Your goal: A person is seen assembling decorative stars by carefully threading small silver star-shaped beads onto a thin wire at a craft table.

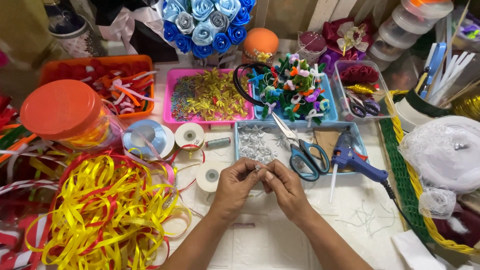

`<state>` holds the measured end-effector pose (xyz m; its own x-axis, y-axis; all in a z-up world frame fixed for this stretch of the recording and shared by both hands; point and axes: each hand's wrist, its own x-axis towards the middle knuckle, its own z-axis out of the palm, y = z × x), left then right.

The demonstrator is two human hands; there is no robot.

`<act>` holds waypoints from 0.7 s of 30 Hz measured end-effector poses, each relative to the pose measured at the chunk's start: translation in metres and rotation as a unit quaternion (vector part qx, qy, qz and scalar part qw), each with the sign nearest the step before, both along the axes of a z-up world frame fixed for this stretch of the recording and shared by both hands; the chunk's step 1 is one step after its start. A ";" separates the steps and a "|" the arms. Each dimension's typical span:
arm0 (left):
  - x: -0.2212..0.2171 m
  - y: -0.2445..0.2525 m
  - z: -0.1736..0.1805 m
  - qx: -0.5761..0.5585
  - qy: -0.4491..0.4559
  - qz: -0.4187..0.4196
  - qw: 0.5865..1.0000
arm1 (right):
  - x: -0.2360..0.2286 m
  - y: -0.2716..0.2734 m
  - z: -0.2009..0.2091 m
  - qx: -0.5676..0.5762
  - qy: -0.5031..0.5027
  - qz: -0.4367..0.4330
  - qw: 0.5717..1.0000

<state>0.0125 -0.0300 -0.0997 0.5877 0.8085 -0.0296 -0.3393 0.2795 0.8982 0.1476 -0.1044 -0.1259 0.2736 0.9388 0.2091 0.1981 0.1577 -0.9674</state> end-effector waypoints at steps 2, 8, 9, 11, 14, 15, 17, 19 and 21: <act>-0.002 0.006 -0.009 -0.013 -0.023 -0.016 1.000 | -0.005 -0.001 0.013 -0.001 -0.006 0.003 1.000; -0.003 0.013 -0.015 -0.005 -0.019 -0.030 0.999 | -0.006 -0.001 0.017 -0.005 0.030 0.015 0.999; -0.003 0.013 -0.012 -0.006 -0.037 -0.035 0.999 | -0.005 -0.001 0.017 -0.003 0.051 0.019 0.999; -0.002 0.016 -0.026 -0.019 -0.010 -0.016 1.000 | -0.001 -0.001 0.010 -0.014 0.082 0.012 0.996; 0.000 0.016 -0.035 -0.052 0.006 0.009 0.999 | 0.001 0.000 0.010 -0.023 0.125 0.006 0.992; 0.001 0.015 -0.036 -0.073 -0.006 0.015 0.997 | 0.001 0.000 0.011 -0.024 0.136 0.007 0.990; 0.000 0.015 -0.030 -0.068 -0.003 0.012 0.998 | 0.001 0.000 0.010 -0.020 0.136 0.015 0.990; 0.000 0.015 -0.027 -0.064 -0.001 0.008 0.998 | 0.001 0.000 0.011 -0.017 0.136 0.023 0.990; 0.000 0.014 -0.027 -0.082 -0.002 0.013 0.997 | 0.000 0.001 0.013 -0.015 0.083 0.023 0.996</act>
<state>0.0122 -0.0156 -0.1265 0.5664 0.8082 -0.1614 -0.3516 0.4141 0.8396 0.1478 -0.1035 -0.1126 0.2590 0.9563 0.1358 0.0287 0.1330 -0.9907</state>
